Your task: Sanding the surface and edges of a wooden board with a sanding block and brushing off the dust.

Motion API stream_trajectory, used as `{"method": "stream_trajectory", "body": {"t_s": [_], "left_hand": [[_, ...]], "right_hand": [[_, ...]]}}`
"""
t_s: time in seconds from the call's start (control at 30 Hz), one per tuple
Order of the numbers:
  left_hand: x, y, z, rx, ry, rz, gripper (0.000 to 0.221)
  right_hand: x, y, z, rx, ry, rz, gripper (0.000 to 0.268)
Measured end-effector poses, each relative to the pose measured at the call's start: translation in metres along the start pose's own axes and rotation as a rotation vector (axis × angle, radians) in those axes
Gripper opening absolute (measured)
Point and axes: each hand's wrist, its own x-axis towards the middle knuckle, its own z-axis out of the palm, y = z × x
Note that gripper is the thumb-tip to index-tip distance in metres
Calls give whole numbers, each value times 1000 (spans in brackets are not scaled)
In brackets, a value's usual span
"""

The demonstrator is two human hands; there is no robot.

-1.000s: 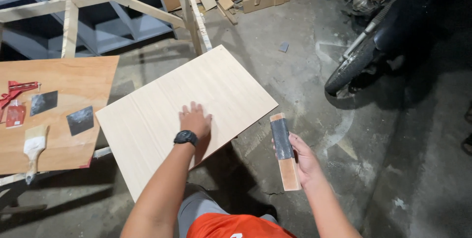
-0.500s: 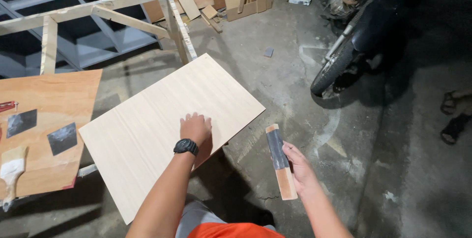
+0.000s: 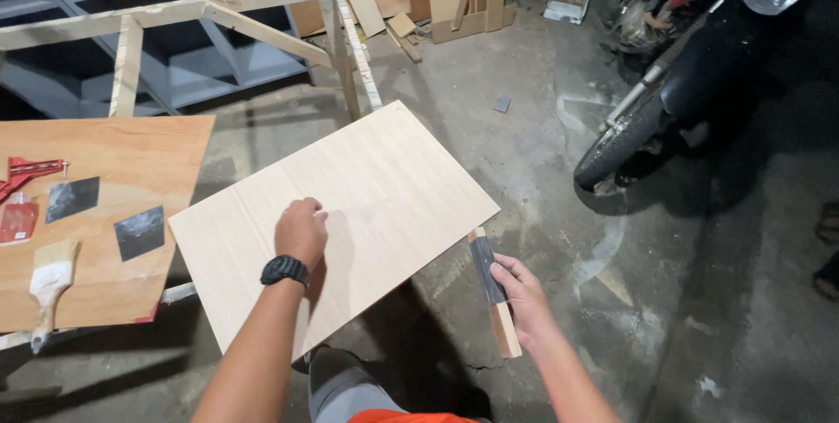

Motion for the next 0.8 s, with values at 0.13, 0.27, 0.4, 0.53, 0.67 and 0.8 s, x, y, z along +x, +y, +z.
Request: {"method": "stream_trajectory", "body": {"t_s": [0.13,0.27,0.4,0.53,0.67,0.8], "left_hand": [[13,-55,-1,143,26,-127,46],[15,-90,13,130,226,-107,51],[23,-102,48,67,443,-171,47],[19,-92,52,152,517,-167,44],[19,-83,52,255,520,-184,40],[20,-75,47,267,478,-223,41]], "right_hand": [[17,-12,34,-160,-27,-133,50],[54,2,53,-737,-67,-513,48],[101,35,57,-1252,-20,-951,38],[98,41,63,-1369,-69,-1012,42],[117,42,80,-1333,-67,-1088,34],[173,32,133,-1297,-74,-1196,32]]}}
